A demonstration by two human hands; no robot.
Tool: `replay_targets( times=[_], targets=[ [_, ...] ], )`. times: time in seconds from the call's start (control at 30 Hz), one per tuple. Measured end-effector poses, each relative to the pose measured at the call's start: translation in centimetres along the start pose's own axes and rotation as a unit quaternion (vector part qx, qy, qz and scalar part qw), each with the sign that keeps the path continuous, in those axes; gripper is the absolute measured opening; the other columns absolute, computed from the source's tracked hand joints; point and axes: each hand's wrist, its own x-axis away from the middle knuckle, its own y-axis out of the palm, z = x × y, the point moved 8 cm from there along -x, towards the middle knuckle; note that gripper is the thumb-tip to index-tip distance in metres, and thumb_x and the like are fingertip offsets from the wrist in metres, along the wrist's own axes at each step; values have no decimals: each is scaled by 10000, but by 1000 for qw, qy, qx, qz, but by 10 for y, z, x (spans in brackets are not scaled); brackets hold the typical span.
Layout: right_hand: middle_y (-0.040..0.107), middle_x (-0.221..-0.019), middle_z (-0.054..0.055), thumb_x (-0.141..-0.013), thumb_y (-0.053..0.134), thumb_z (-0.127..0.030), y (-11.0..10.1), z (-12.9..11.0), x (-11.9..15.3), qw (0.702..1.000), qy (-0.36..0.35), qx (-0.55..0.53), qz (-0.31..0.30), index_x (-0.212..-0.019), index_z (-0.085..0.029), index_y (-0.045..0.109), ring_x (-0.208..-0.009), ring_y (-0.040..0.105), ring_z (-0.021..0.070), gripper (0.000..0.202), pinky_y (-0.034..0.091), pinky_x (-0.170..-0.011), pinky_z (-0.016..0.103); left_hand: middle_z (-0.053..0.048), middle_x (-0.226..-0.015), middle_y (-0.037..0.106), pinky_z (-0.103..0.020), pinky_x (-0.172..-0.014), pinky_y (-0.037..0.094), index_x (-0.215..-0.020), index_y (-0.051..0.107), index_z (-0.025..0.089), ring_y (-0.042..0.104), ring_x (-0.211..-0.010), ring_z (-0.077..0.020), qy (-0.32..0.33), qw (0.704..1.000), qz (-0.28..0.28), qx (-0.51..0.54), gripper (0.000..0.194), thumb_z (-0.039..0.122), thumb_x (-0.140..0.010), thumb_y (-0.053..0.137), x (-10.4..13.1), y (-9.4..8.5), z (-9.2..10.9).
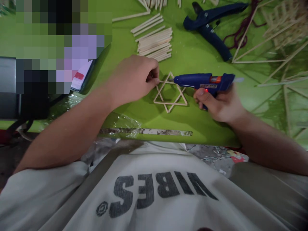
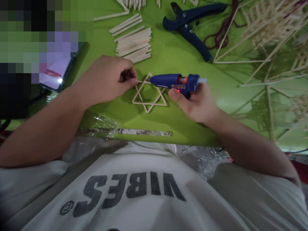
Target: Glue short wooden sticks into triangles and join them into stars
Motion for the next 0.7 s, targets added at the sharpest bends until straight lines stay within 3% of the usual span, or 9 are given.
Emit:
replay_targets(
  times=[0.3,0.5,0.7],
  targets=[
    [629,-781,27,-1013,865,-898,-1,2,2,1000,2,16,5,-958,-302,795,-675,527,214,602,430,-571,386,-71,-1336,931,-507,-1093,661,-1278,881,331,809,-1181,-342,-12,1000,-1,5,477,593,-1094,528,-2,3,-5],
    [631,-773,42,-1041,877,-848,0,-5,2,1000,1,30,-4,-934,-258,785,-706,537,208,606,440,-619,418,-100,-1284,926,-504,-997,654,-1240,872,280,779,-1045,-305,8,1000,3,-4,455,559,-1111,536,-3,1,-3],
    [650,-801,63,-978,892,-917,1,-6,-1,1000,7,29,5,-909,-267,763,-750,553,228,666,470,-648,426,-98,-1246,921,-479,-954,648,-1224,856,250,755,-1012,-274,7,1000,9,-10,367,454,-1118,571,0,-1,1]
  ],
)
